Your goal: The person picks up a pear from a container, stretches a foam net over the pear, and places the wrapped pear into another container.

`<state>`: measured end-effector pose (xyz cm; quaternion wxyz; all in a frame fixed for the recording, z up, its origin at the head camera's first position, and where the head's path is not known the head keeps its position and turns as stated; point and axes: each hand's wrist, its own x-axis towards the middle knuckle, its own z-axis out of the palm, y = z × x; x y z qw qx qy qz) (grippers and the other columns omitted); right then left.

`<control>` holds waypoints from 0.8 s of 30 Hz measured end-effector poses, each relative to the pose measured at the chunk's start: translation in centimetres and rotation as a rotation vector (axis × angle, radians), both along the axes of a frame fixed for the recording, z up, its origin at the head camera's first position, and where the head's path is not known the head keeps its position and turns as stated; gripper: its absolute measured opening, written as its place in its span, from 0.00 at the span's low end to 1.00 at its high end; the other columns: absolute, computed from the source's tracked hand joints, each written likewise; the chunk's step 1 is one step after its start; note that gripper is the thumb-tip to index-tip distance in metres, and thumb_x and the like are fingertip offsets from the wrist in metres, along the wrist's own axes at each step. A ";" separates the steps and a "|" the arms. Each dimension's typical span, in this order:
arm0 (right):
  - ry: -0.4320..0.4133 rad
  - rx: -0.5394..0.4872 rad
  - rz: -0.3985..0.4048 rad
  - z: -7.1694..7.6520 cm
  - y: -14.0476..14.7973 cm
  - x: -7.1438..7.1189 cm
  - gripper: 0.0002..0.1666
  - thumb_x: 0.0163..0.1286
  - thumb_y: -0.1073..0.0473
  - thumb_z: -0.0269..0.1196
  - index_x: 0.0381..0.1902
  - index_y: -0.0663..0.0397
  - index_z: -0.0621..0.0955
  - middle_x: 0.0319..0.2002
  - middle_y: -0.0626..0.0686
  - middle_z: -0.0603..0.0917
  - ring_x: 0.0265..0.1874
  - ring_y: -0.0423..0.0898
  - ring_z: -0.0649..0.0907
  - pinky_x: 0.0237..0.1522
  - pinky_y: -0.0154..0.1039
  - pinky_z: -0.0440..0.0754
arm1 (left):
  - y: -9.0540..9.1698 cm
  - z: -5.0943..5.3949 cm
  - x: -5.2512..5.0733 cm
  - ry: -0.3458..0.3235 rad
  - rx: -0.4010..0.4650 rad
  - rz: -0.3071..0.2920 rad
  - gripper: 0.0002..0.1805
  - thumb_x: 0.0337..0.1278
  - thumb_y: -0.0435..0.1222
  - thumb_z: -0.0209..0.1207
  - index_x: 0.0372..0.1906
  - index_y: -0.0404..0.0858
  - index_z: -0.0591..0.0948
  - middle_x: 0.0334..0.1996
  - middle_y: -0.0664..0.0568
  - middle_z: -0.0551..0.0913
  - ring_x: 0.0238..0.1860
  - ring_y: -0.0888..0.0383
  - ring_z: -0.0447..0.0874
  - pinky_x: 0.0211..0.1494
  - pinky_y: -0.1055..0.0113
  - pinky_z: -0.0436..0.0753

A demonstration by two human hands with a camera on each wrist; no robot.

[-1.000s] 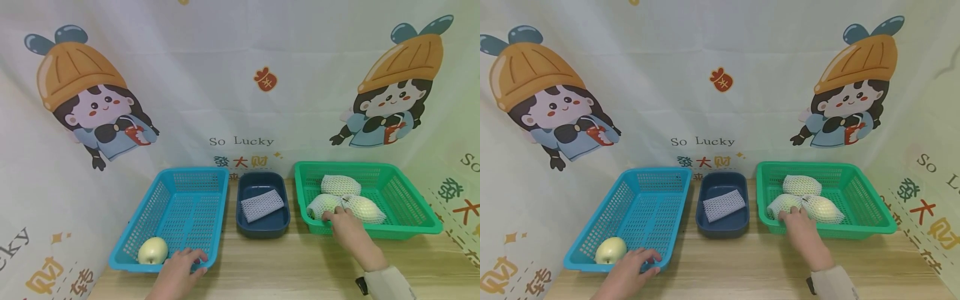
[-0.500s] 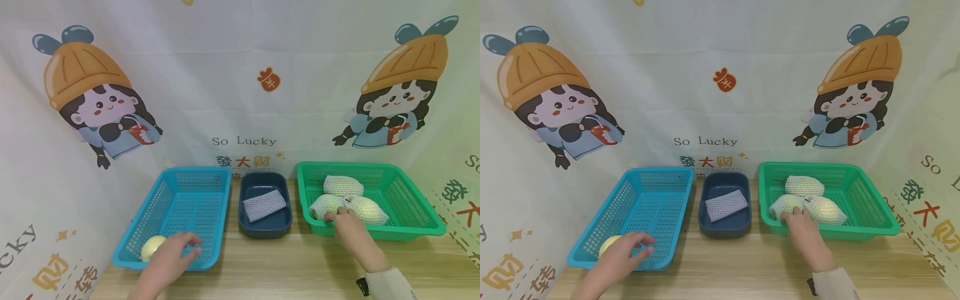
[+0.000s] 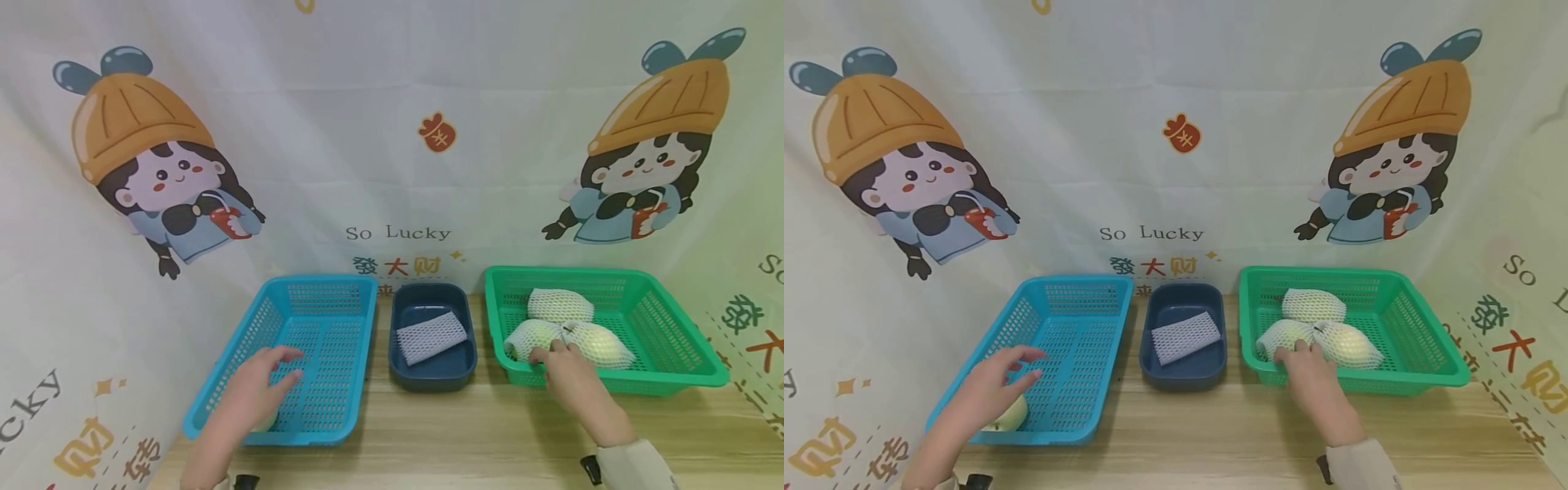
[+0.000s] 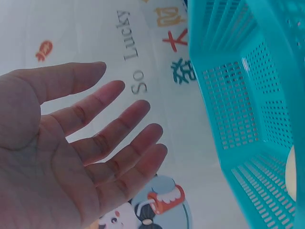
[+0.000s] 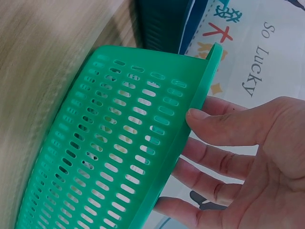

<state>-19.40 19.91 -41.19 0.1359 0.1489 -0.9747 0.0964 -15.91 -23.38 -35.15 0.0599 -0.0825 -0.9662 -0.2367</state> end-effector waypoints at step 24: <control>-0.027 -0.008 -0.005 0.0 -0.2 -0.1 0.16 0.51 0.74 0.65 0.36 0.53 0.81 0.29 0.57 0.75 0.25 0.50 0.69 0.19 0.38 0.68 | -5.3 -2.5 -4.6 -0.411 -0.024 0.155 0.34 0.63 0.43 0.51 0.61 0.19 0.60 0.61 0.23 0.61 0.61 0.26 0.59 0.57 0.38 0.67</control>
